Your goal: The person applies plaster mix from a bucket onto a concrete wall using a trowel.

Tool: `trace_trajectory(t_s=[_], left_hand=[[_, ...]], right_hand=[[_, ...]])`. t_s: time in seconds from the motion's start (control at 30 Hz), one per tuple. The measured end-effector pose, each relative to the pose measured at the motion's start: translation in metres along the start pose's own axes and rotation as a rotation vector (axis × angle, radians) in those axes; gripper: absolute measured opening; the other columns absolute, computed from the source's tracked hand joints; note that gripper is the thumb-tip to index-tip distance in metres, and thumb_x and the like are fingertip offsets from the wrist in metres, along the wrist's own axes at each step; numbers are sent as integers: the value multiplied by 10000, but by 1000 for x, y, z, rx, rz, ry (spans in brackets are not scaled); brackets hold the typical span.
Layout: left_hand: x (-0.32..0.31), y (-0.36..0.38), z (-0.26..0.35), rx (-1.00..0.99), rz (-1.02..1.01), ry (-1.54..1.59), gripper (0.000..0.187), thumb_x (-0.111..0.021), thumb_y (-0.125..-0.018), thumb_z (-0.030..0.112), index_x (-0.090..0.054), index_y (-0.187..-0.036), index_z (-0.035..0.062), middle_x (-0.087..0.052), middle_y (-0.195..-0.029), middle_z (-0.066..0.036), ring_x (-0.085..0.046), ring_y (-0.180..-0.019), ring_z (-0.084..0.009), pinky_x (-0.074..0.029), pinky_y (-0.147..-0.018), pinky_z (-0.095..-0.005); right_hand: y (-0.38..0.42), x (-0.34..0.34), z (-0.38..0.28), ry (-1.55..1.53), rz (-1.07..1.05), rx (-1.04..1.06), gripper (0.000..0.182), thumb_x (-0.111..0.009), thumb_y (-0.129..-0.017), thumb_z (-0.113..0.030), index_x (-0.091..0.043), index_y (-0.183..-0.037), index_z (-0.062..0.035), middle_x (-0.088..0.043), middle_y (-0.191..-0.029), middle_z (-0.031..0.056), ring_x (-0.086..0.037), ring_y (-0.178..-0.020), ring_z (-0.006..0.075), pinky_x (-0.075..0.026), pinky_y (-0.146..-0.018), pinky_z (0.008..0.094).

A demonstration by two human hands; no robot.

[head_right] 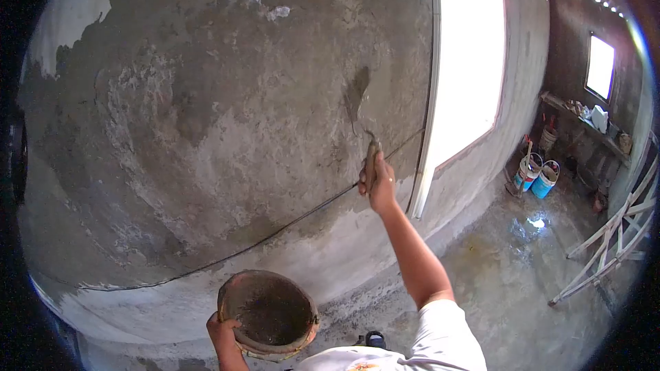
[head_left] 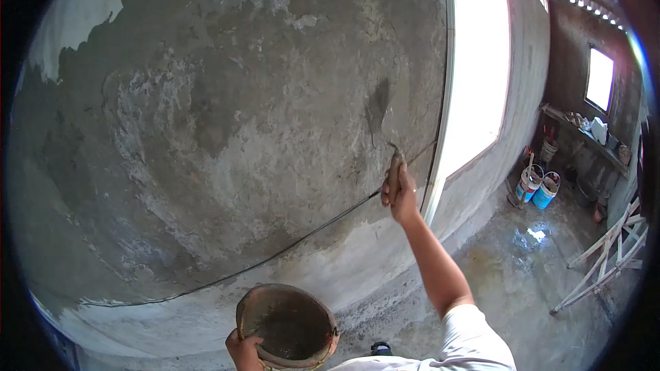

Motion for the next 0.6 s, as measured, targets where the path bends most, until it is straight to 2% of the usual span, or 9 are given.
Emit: trace_trajectory(t_s=[0.07, 0.13, 0.2, 0.27, 0.33, 0.47, 0.53, 0.6], left_hand=[[5, 1, -9, 42, 45, -82, 430, -630, -567, -8, -665, -992, -61, -700, -948, -165, -623, -759, -342, -444, -752, -358], [11, -3, -14, -96, -17, -27, 418, -628, -561, -9, -655, -974, -71, -693, -920, -140, -614, -756, -320, -455, -743, -368], [10, 7, -8, -68, 14, 15, 407, -629, -568, -10, -655, -970, -72, -691, -910, -125, -616, -756, -294, -460, -738, -353], [13, 16, -9, -32, 43, 48, 396, -629, -575, -12, -655, -965, -73, -688, -900, -110, -617, -757, -269, -465, -734, -339], [17, 19, -18, -10, 22, 205, 379, -634, -613, -53, -672, -989, -74, -670, -878, -130, -614, -761, -279, -512, -728, -404], [29, 19, -22, 13, 39, 97, 415, -633, -616, -59, -677, -1028, -82, -686, -971, -151, -631, -869, -301, -510, -808, -417], [33, 16, -29, -40, 28, 105, 430, -629, -631, -69, -681, -1057, -81, -688, -979, -146, -627, -858, -295, -508, -795, -423], [31, 26, -15, -11, 74, 73, 414, -632, -641, -64, -684, -1052, -76, -689, -967, -144, -625, -844, -293, -506, -778, -415]], right_hand=[[3, 8, 43, -65, 81, -41, 625, -400, -1002, -674, -558, -904, -77, -523, -649, 50, -506, -459, 181, -375, -409, 307], [8, 0, 82, -165, 112, -112, 634, -385, -1001, -684, -550, -899, -81, -524, -649, 52, -510, -463, 196, -387, -410, 326], [17, -19, 131, -229, 52, -167, 585, -402, -990, -691, -531, -945, -123, -505, -656, 38, -496, -497, 177, -375, -437, 310], [45, -38, 173, -150, 24, -233, 576, -413, -997, -672, -532, -955, -110, -517, -656, 50, -508, -496, 190, -387, -432, 335], [82, -56, 185, -252, -77, -317, 568, -413, -1009, -646, -538, -951, -96, -530, -656, 63, -513, -485, 203, -392, -423, 354], [122, -45, 169, -261, -90, -383, 587, -431, -1018, -624, -558, -913, -60, -542, -645, 76, -527, -480, 196, -407, -426, 339], [96, -35, 138, -103, -44, -82, 578, -430, -1007, -639, -551, -960, -75, -508, -604, 63, -477, -430, 178, -382, -398, 314], [45, -35, 95, -88, -42, 98, 578, -436, -1012, -625, -553, -920, -66, -505, -587, 62, -471, -416, 169, -382, -392, 301]])
Point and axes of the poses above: each hand's wrist, its own y-axis away from the middle knuckle, its own x-axis out of the back of the hand, z = x × y, the point moved 6 cm from there along -y, towards the middle knuckle
